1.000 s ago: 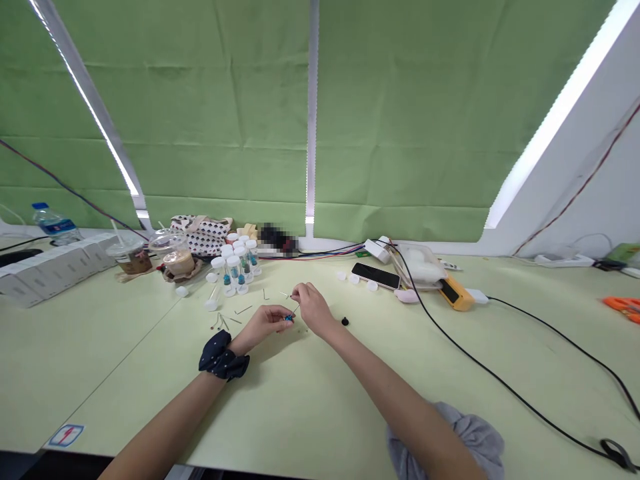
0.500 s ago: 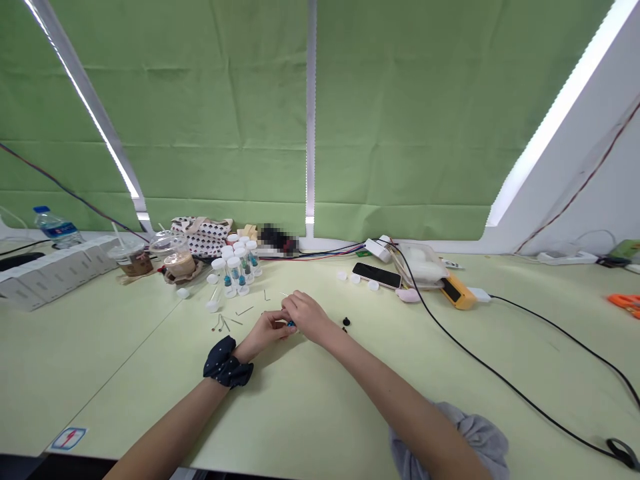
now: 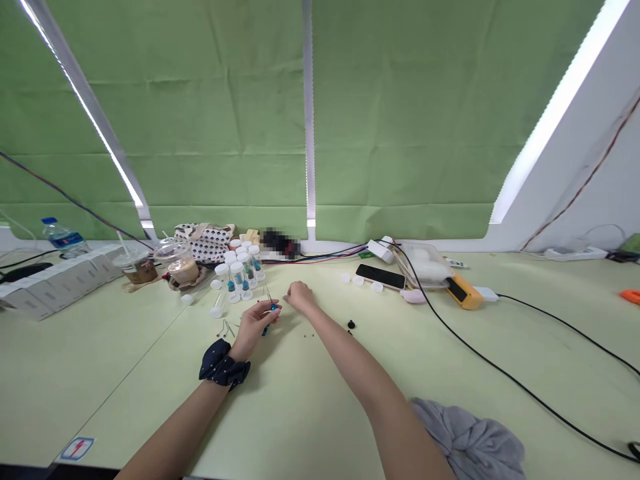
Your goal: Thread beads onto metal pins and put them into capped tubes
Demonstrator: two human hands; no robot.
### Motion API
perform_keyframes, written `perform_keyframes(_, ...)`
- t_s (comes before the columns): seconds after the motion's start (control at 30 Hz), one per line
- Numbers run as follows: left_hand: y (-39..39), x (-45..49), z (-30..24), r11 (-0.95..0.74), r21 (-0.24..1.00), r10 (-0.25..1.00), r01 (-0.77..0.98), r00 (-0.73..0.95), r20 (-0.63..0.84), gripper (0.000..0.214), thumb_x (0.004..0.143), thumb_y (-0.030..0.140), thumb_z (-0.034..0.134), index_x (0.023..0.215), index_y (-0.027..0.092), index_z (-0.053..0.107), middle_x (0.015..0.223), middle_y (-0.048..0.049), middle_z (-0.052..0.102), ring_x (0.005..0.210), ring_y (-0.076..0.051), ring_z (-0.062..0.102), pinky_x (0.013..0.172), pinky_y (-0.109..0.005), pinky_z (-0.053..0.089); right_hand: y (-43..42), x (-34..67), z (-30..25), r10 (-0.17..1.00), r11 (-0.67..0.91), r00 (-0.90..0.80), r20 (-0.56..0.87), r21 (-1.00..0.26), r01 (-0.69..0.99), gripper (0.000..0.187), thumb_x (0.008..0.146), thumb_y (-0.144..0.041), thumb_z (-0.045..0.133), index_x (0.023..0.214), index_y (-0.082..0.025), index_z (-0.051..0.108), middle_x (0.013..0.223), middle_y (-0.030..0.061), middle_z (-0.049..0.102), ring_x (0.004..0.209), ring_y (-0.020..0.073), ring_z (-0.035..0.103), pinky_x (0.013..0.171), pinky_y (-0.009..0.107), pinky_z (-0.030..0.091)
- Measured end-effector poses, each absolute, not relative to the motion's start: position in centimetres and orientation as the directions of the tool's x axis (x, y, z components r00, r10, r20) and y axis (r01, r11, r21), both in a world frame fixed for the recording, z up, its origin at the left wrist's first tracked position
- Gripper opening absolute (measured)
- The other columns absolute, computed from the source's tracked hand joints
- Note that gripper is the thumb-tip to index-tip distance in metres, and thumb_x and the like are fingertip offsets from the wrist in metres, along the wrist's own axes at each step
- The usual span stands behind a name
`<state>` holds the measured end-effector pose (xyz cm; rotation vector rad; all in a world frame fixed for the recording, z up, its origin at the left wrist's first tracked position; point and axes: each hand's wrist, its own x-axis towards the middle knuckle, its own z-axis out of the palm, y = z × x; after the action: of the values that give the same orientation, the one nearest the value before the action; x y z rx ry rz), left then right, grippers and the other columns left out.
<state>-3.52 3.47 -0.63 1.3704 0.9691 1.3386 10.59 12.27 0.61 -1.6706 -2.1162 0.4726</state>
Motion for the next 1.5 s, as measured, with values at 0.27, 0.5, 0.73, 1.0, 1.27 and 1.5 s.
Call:
perform_keyframes(0.27, 3.3, -3.6, -0.5, -0.205, 0.975, 0.975, -0.086, 0.07, 0.212, 0.038, 0.067, 0.034, 0.068, 0.099, 0.014, 0.063, 0.09, -0.0087, 0.066, 0.065, -0.013, 0.06, 0.066, -0.028, 0.05, 12.1, 9.4, 0.0, 0.968, 0.242, -0.244, 0.052, -0.439, 0.865, 0.021, 0.074, -0.026, 0.063, 0.089, -0.012, 0.062, 0.101, 0.017, 0.061, 0.095, 0.0248, 0.056, 0.072, 0.029, 0.041)
perform_keyframes(0.5, 3.0, -3.1, -0.5, -0.176, 0.981, 0.974, -0.077, 0.129, 0.185, 0.039, 0.068, 0.037, 0.067, 0.098, 0.012, 0.061, 0.09, -0.009, 0.065, 0.067, -0.015, 0.062, 0.069, -0.032, 0.052, 8.5, 16.3, 1.2, 0.929, 0.354, -0.361, 0.086, -0.498, 0.792, 0.014, 0.081, -0.019, 0.052, 0.085, -0.017, 0.065, 0.089, 0.0053, 0.066, 0.08, 0.0148, 0.06, 0.069, 0.022, 0.041)
perform_keyframes(0.73, 0.7, -1.0, -0.2, -0.091, 0.993, 0.904, -0.068, 0.412, 0.111, 0.033, 0.075, 0.037, 0.061, 0.099, 0.015, 0.056, 0.092, -0.0086, 0.061, 0.09, -0.023, 0.063, 0.069, -0.034, 0.055, 5.1, 21.5, 1.0, 0.782, 0.553, -0.615, 0.103, -0.572, 0.606, 0.015, 0.073, -0.011, 0.057, 0.076, -0.017, 0.07, 0.079, 0.0037, 0.065, 0.072, 0.0131, 0.06, 0.065, 0.02, 0.043)
perform_keyframes(1.0, -1.2, 1.0, -0.8, -0.115, 0.993, 0.928, -0.039, 0.354, 0.121, 0.028, 0.078, 0.04, 0.055, 0.095, 0.018, 0.051, 0.099, -0.0071, 0.051, 0.1, -0.025, 0.057, 0.057, -0.03, 0.058, 4.6, 21.4, -0.1, 0.745, 0.606, -0.655, 0.125, -0.538, 0.586, 0.026, 0.072, -0.005, 0.053, 0.087, -0.019, 0.07, 0.082, 0.0043, 0.063, 0.073, 0.0134, 0.057, 0.065, 0.021, 0.041)
perform_keyframes(1.27, -2.2, 2.0, -1.1, -0.13, 0.992, 0.936, 0.003, 0.331, 0.122, 0.027, 0.08, 0.041, 0.051, 0.096, 0.019, 0.05, 0.101, -0.0081, 0.05, 0.096, -0.022, 0.057, 0.058, -0.033, 0.058, 4.3, 21.0, -0.5, 0.754, 0.598, -0.642, 0.138, -0.549, 0.584, 0.025, 0.073, -0.006, 0.054, 0.087, -0.02, 0.069, 0.083, 0.0038, 0.062, 0.075, 0.0131, 0.057, 0.067, 0.021, 0.04)
perform_keyframes(1.5, -2.2, 2.1, -1.1, -0.124, 0.992, 0.935, 0.007, 0.335, 0.114, 0.027, 0.08, 0.04, 0.051, 0.095, 0.019, 0.049, 0.103, -0.0076, 0.048, 0.096, -0.022, 0.056, 0.061, -0.034, 0.058, 4.1, 21.0, -0.5, 0.767, 0.571, -0.633, 0.108, -0.564, 0.596, 0.024, 0.074, -0.006, 0.054, 0.087, -0.019, 0.069, 0.086, 0.004, 0.062, 0.077, 0.0133, 0.056, 0.068, 0.021, 0.04)
